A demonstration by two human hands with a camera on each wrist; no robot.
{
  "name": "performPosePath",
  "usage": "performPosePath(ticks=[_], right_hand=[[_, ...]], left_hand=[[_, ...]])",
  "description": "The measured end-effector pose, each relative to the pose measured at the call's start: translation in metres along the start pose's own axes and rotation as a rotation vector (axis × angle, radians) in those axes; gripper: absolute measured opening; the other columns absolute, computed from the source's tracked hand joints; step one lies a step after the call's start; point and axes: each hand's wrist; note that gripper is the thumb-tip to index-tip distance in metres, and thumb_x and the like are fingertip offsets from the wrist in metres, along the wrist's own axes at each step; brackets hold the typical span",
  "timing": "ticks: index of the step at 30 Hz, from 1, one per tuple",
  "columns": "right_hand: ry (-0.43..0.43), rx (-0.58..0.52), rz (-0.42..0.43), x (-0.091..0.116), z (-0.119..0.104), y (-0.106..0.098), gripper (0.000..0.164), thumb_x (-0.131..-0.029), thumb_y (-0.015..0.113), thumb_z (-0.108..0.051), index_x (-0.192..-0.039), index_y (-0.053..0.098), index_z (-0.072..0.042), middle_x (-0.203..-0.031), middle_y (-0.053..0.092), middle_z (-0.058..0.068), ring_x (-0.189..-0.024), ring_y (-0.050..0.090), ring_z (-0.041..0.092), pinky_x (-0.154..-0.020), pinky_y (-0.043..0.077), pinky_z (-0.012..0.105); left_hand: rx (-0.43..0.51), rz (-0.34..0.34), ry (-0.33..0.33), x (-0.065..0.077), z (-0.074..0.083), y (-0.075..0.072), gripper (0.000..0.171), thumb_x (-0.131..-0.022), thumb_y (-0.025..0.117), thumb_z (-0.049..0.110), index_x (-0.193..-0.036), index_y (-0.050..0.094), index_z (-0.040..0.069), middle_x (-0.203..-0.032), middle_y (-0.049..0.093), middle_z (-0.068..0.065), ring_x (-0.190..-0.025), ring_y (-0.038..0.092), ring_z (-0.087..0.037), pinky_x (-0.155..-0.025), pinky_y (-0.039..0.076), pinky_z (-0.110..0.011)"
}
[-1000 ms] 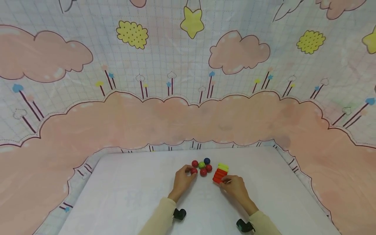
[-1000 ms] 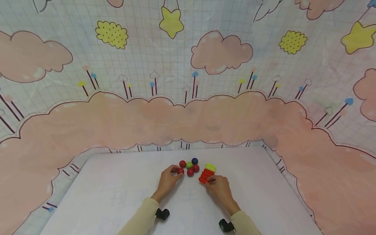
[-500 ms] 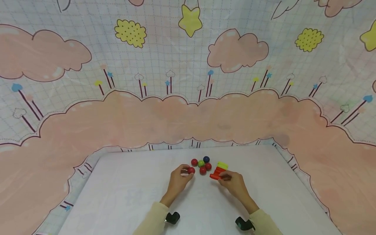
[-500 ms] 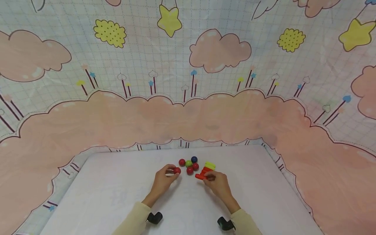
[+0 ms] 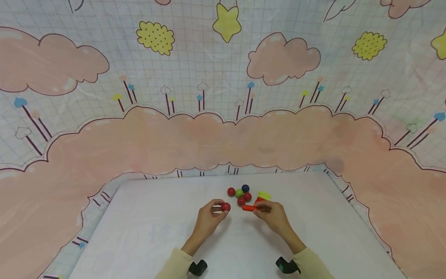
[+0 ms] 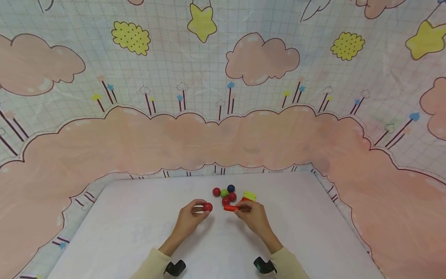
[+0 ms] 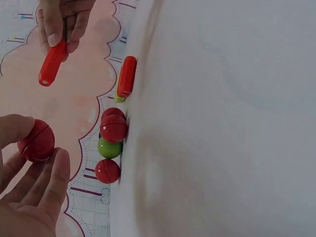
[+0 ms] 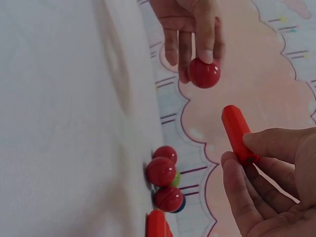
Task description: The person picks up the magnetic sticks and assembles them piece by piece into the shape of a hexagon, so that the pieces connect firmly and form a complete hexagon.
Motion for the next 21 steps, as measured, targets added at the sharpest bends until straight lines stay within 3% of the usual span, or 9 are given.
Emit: performPosePath(ticks=[5,12,21], right_hand=[[0.008,-0.028,-0.038,0.003,-0.007,0.003,0.018,-0.082,0.077,-0.007,-0.100,0.075,-0.009,-0.096,0.072,0.007,-0.081,0.066,0.015,-0.071,0.057,0.023],[-0.031,-0.057,-0.093,0.005,-0.013,0.009,0.019,-0.082,0.077,-0.007,-0.101,0.074,-0.009,-0.096,0.072,0.009,-0.080,0.068,0.016,-0.073,0.058,0.024],[-0.070,-0.059,-0.168,0.008,-0.017,0.018,0.020,-0.084,0.077,-0.012,-0.103,0.074,-0.007,-0.096,0.073,0.009,-0.079,0.067,0.015,-0.073,0.057,0.024]], left_hand=[[0.021,-0.018,0.015,0.011,0.000,-0.005,0.034,-0.086,0.075,0.012,-0.117,0.064,0.011,-0.114,0.069,-0.008,-0.101,0.070,-0.023,-0.080,0.056,-0.022],[0.074,-0.042,-0.021,0.024,-0.002,-0.010,0.035,-0.087,0.075,0.016,-0.119,0.063,0.012,-0.117,0.068,-0.008,-0.104,0.069,-0.023,-0.082,0.056,-0.021],[0.124,-0.043,-0.062,0.034,0.002,-0.011,0.036,-0.086,0.073,0.006,-0.120,0.062,0.005,-0.119,0.066,-0.016,-0.105,0.069,-0.031,-0.082,0.057,-0.023]])
Point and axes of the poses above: each hand's wrist, its own x-axis away from the middle knuckle, its own y-axis out of the palm, z = x × y
